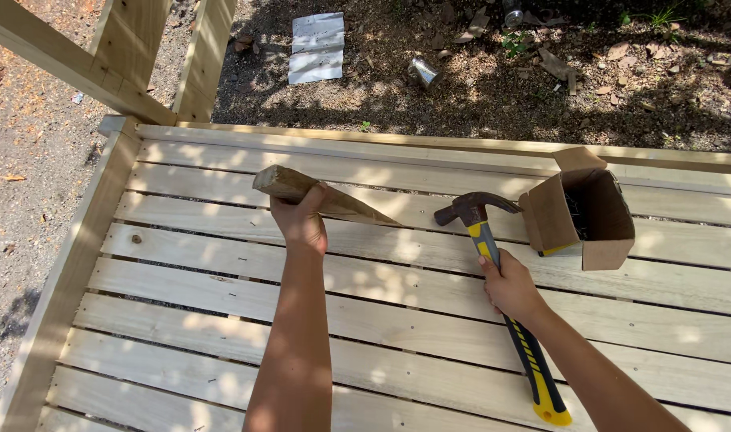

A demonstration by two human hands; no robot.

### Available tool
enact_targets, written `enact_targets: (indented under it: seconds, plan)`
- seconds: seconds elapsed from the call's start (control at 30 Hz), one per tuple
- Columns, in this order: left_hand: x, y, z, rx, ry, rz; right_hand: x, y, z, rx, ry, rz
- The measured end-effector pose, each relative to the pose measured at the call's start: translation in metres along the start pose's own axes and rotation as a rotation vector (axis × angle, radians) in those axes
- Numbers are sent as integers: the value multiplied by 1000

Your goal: The person hammers nails into the slats of an outdoor wooden deck frame using a claw hammer, holding a concrete block in the other hand. They take nails from an open cardboard box and drive them into the boards across the structure.

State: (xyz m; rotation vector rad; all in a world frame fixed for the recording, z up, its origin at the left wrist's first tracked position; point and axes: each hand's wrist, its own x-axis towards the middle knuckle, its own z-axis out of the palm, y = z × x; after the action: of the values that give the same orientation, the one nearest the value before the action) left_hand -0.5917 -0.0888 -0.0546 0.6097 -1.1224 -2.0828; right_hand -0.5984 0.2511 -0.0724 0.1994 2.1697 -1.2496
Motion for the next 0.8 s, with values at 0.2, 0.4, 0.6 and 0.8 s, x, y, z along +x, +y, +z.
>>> enact_targets:
  seconds: [0.2,0.4,0.6,0.8]
  plan:
    - [1,19,14,-38,5,-17,-2,4,-1,-67,-21,16]
    - [2,97,59,245,-331,332,1,10,5,-221,59,-70]
    - [-8,109,86,654,-540,470,1,16,18,-432,138,-198]
    - [-35,125,81,905,-540,315,-2,5,17,-557,157,-129]
